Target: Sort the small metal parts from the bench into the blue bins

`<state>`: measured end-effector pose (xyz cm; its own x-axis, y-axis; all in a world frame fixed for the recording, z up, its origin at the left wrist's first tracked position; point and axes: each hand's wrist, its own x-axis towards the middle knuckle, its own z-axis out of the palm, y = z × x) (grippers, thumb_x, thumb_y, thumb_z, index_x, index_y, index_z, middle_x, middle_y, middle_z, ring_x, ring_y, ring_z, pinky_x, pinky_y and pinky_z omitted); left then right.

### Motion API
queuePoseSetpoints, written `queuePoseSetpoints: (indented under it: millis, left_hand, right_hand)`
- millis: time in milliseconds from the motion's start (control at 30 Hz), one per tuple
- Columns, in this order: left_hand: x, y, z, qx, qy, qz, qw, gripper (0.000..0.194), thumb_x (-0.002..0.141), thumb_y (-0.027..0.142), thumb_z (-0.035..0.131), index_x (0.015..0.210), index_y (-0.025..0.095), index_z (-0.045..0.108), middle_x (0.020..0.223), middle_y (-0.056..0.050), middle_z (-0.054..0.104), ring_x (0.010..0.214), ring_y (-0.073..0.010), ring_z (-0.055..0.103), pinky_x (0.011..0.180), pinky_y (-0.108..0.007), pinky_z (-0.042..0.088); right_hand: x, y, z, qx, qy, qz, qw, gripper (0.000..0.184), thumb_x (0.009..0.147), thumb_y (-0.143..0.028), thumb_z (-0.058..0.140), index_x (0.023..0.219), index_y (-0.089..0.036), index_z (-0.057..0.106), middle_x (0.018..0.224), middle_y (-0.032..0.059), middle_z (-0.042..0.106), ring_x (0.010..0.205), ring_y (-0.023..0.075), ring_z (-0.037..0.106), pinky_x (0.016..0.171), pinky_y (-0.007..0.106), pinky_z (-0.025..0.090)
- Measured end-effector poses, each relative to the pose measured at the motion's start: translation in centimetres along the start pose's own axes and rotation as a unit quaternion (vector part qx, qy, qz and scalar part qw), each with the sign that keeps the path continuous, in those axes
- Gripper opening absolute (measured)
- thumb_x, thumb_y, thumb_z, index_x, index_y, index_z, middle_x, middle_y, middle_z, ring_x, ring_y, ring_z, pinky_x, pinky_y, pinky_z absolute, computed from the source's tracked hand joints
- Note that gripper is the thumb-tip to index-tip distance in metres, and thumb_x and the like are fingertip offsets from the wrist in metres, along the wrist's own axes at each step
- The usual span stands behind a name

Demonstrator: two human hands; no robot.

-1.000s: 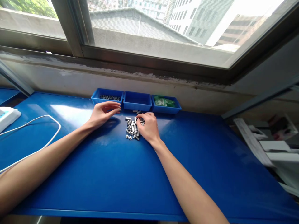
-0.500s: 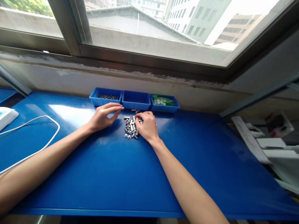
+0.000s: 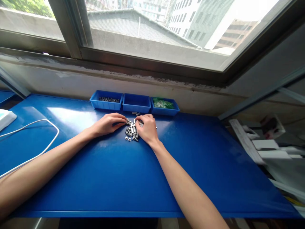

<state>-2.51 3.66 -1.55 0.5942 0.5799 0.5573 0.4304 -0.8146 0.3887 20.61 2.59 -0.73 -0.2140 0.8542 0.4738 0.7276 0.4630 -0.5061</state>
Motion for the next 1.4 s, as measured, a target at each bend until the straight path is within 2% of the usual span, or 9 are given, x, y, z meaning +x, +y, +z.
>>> queuePoseSetpoints:
  millis: [200, 367, 500, 700, 800, 900, 1033, 1167, 1400]
  left_hand:
    - [-0.1, 0.2, -0.3, 0.001, 0.007, -0.026, 1.0, 0.021, 0.093, 0.017, 0.056, 0.101, 0.017, 0.075, 0.105, -0.009, 0.073, 0.09, -0.0181, 0.07, 0.082, -0.028, 0.056]
    - [0.1, 0.7, -0.4, 0.057, 0.001, -0.001, 0.998, 0.031, 0.091, 0.02, 0.059, 0.119, 0.017, 0.071, 0.121, -0.013, 0.069, 0.113, -0.0258, 0.063, 0.098, -0.039, 0.054]
    - [0.1, 0.2, 0.1, 0.034, -0.024, 0.003, 0.999, 0.025, 0.096, 0.022, 0.055, 0.11, 0.019, 0.075, 0.117, -0.011, 0.073, 0.111, -0.0243, 0.067, 0.096, -0.038, 0.055]
    - [0.0, -0.1, -0.1, -0.02, 0.024, -0.107, 0.994, 0.024, 0.095, 0.026, 0.057, 0.108, 0.019, 0.075, 0.107, -0.009, 0.077, 0.096, -0.0227, 0.073, 0.087, -0.035, 0.058]
    - [0.2, 0.2, -0.6, -0.167, 0.069, -0.202, 0.963, 0.03, 0.089, 0.034, 0.066, 0.113, 0.018, 0.071, 0.101, -0.009, 0.078, 0.09, -0.0224, 0.075, 0.083, -0.033, 0.059]
    - [0.6, 0.7, -0.9, -0.318, 0.113, -0.289, 0.896, 0.045, 0.079, 0.042, 0.078, 0.115, 0.016, 0.07, 0.098, -0.01, 0.078, 0.094, -0.0254, 0.075, 0.085, -0.036, 0.06]
    - [0.9, 1.1, -0.7, -0.404, 0.147, -0.347, 0.834, 0.055, 0.071, 0.047, 0.084, 0.113, 0.016, 0.07, 0.098, -0.011, 0.078, 0.097, -0.026, 0.074, 0.085, -0.035, 0.059]
    - [0.9, 1.3, -0.4, -0.443, 0.143, -0.333, 0.82, 0.057, 0.068, 0.046, 0.087, 0.113, 0.016, 0.071, 0.1, -0.011, 0.078, 0.099, -0.0263, 0.073, 0.09, -0.037, 0.058]
    - [0.9, 1.5, -0.5, -0.427, 0.138, -0.311, 0.838, 0.049, 0.069, 0.042, 0.087, 0.107, 0.015, 0.072, 0.11, -0.012, 0.076, 0.105, -0.027, 0.072, 0.096, -0.039, 0.056]
  right_hand:
    - [0.0, -0.1, -0.1, 0.001, -0.001, 0.003, 1.0, 0.016, 0.084, -0.016, 0.059, 0.086, -0.022, 0.074, 0.089, 0.006, 0.075, 0.098, 0.0272, 0.061, 0.091, 0.044, 0.048]
    - [0.0, 0.1, 0.0, 0.0, -0.002, -0.006, 1.0, 0.016, 0.085, -0.017, 0.059, 0.088, -0.023, 0.074, 0.091, 0.0061, 0.075, 0.099, 0.0272, 0.06, 0.092, 0.043, 0.048]
    - [-0.1, 0.2, 0.0, -0.003, -0.003, -0.006, 1.0, 0.016, 0.086, -0.017, 0.059, 0.089, -0.022, 0.074, 0.091, 0.006, 0.075, 0.1, 0.0266, 0.06, 0.092, 0.042, 0.048]
    - [-0.1, 0.1, -0.1, -0.004, -0.008, -0.004, 1.0, 0.016, 0.086, -0.017, 0.059, 0.088, -0.022, 0.074, 0.091, 0.0062, 0.075, 0.1, 0.0266, 0.061, 0.092, 0.042, 0.049]
    - [-0.1, 0.1, -0.1, 0.001, -0.006, -0.008, 1.0, 0.016, 0.086, -0.017, 0.058, 0.089, -0.022, 0.073, 0.091, 0.0062, 0.075, 0.1, 0.0272, 0.061, 0.092, 0.043, 0.049]
    - [-0.2, 0.0, -0.2, -0.004, 0.008, -0.022, 1.0, 0.016, 0.087, -0.018, 0.058, 0.092, -0.022, 0.073, 0.094, 0.0068, 0.075, 0.101, 0.0285, 0.06, 0.093, 0.046, 0.049]
    - [-0.2, -0.8, -0.7, -0.016, 0.045, -0.06, 0.997, 0.022, 0.089, -0.023, 0.059, 0.108, -0.022, 0.071, 0.104, 0.0079, 0.074, 0.106, 0.03, 0.06, 0.098, 0.048, 0.048]
    - [-0.1, -2.5, -1.0, 0.085, 0.003, -0.071, 0.994, 0.036, 0.09, -0.028, 0.062, 0.126, -0.024, 0.063, 0.109, 0.0059, 0.072, 0.094, 0.0229, 0.067, 0.092, 0.04, 0.054]
    - [0.5, -3.6, 0.3, 0.324, -0.052, 0.074, 0.942, 0.024, 0.086, -0.042, 0.07, 0.1, -0.022, 0.071, 0.093, 0.004, 0.076, 0.081, 0.0208, 0.074, 0.079, 0.035, 0.061]
